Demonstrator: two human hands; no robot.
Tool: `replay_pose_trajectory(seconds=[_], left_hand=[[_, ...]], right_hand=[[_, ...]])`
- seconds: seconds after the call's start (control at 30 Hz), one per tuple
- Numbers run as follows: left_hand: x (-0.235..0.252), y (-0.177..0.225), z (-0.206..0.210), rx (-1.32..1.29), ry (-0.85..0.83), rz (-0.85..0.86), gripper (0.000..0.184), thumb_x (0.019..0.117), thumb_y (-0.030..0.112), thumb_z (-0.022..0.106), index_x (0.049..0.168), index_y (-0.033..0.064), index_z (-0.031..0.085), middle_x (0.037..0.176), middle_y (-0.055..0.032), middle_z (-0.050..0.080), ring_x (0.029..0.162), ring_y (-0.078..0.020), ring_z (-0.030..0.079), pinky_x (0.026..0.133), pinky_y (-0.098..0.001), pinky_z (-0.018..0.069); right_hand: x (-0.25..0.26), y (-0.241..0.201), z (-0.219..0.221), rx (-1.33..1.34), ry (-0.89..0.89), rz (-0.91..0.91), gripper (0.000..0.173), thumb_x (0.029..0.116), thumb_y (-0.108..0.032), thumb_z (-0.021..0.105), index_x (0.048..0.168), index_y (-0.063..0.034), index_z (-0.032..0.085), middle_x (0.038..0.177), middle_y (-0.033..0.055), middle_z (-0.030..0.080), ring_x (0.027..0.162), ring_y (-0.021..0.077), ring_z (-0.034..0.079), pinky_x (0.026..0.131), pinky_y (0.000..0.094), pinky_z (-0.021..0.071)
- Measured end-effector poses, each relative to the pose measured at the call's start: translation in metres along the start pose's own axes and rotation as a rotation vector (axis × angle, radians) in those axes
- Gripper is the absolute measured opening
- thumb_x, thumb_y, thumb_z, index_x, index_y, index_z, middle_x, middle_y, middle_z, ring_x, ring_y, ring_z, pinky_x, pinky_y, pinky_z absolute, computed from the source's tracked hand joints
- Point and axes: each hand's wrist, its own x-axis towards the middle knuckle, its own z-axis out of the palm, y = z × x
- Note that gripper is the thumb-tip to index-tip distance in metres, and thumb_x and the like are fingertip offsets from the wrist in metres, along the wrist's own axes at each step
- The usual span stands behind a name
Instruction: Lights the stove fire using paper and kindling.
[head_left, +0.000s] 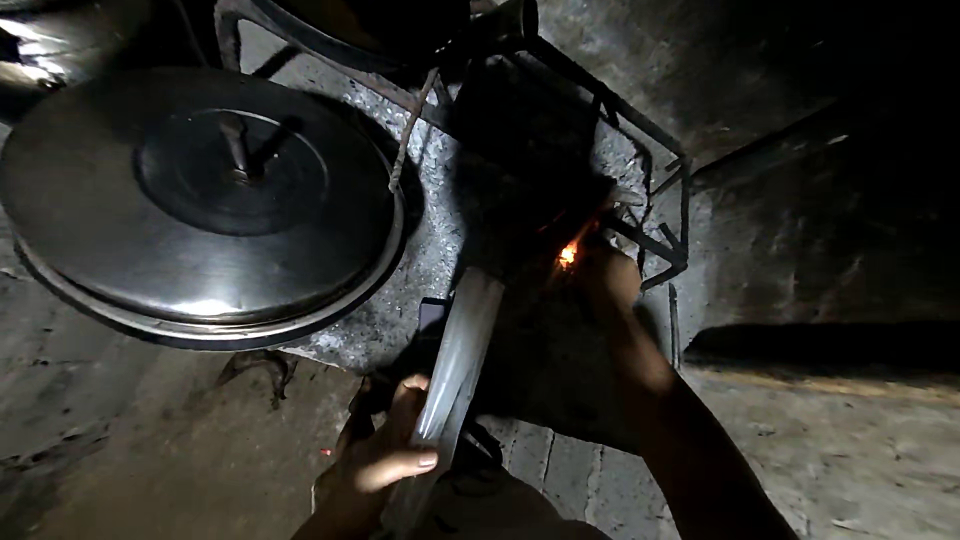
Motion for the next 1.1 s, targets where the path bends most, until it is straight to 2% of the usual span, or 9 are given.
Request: replay_pose_trajectory(seconds=[0.23,0.43,0.63,0.7,0.77,0.9,1.0,1.03,1.1], left_hand=[[-0.001,0.000,0.005,-0.043,-0.014,0.045,0.057,0.0842,0.032,0.080,0.133,0.0262,0.051,0.124,0.0138,0.069,0.112,0.0014,0.064,0.094,-0.0196,0.0542],[-0.009,0.014,0.012,-0.080,0.061,-0.036,0.060,0.0871,0.030,0.076,0.137,0.0214,0.044,0.125,0.0131,0.067,0.114,0.0013,0.064,0.097,-0.0205,0.0537],[-0.005,0.016,0.015,-0.107,0.051,0.005,0.056,0.0863,0.026,0.075,0.134,0.0213,0.047,0.124,0.0144,0.068,0.114,0.0025,0.063,0.098,-0.0188,0.0526],[-0.006,0.016,0.013,-0.145,0.044,-0.036,0.057,0.0859,0.026,0.077,0.135,0.0234,0.048,0.122,0.0115,0.070,0.111,-0.0008,0.066,0.095,-0.0210,0.0552],[-0.008,0.018,0.015,-0.185,0.081,-0.122,0.060,0.0834,0.027,0.079,0.133,0.0256,0.047,0.116,0.0074,0.072,0.101,-0.0058,0.070,0.086,-0.0244,0.0592],[-0.010,0.021,0.017,-0.132,0.127,-0.143,0.064,0.0822,0.028,0.078,0.135,0.0250,0.043,0.116,0.0104,0.071,0.101,-0.0030,0.070,0.086,-0.0225,0.0587],[-0.014,0.020,0.015,-0.236,0.201,-0.256,0.062,0.0789,0.026,0.082,0.134,0.0261,0.054,0.107,-0.0018,0.074,0.089,-0.0148,0.073,0.076,-0.0314,0.0620],[-0.013,0.023,0.016,-0.230,0.227,-0.281,0.060,0.0783,0.026,0.083,0.133,0.0239,0.058,0.104,-0.0027,0.074,0.087,-0.0152,0.073,0.075,-0.0318,0.0621],[-0.009,0.030,0.025,-0.153,0.275,-0.294,0.061,0.0757,0.025,0.080,0.131,0.0204,0.054,0.101,0.0005,0.074,0.084,-0.0114,0.073,0.072,-0.0284,0.0617]], right_hand=[[0.005,-0.008,-0.004,-0.011,-0.028,0.071,0.032,0.0984,-0.034,0.065,0.122,-0.0131,0.073,0.117,0.0246,0.071,0.112,0.0486,0.066,0.089,0.0717,0.0490],[0.005,-0.007,-0.003,-0.018,-0.011,-0.001,0.028,0.1008,-0.031,0.062,0.118,-0.0137,0.075,0.117,0.0244,0.071,0.112,0.0499,0.065,0.089,0.0730,0.0481],[0.002,-0.006,-0.003,-0.004,-0.018,0.014,0.027,0.0991,-0.030,0.064,0.117,-0.0130,0.075,0.115,0.0241,0.072,0.109,0.0498,0.066,0.086,0.0726,0.0489],[0.003,-0.001,0.000,0.003,0.004,-0.002,0.033,0.1018,-0.032,0.061,0.121,-0.0072,0.071,0.114,0.0262,0.071,0.108,0.0495,0.066,0.086,0.0714,0.0497],[-0.002,0.003,-0.001,0.061,0.046,-0.084,0.034,0.1032,-0.027,0.059,0.122,-0.0001,0.068,0.111,0.0305,0.069,0.105,0.0517,0.066,0.085,0.0719,0.0490],[-0.006,-0.002,-0.009,0.049,-0.001,-0.003,0.038,0.1045,-0.029,0.057,0.130,-0.0028,0.066,0.118,0.0305,0.068,0.111,0.0524,0.065,0.088,0.0726,0.0486],[-0.021,0.007,-0.014,0.121,0.061,-0.067,0.031,0.1029,-0.024,0.060,0.117,0.0025,0.068,0.110,0.0316,0.068,0.105,0.0528,0.065,0.086,0.0724,0.0497],[-0.029,0.008,-0.020,0.183,0.067,-0.079,0.029,0.1016,-0.022,0.062,0.114,0.0028,0.069,0.109,0.0312,0.069,0.104,0.0514,0.065,0.087,0.0717,0.0492],[-0.044,0.013,-0.029,0.293,0.086,-0.112,0.026,0.1011,-0.019,0.062,0.113,0.0025,0.071,0.110,0.0289,0.070,0.104,0.0472,0.067,0.090,0.0680,0.0501]])
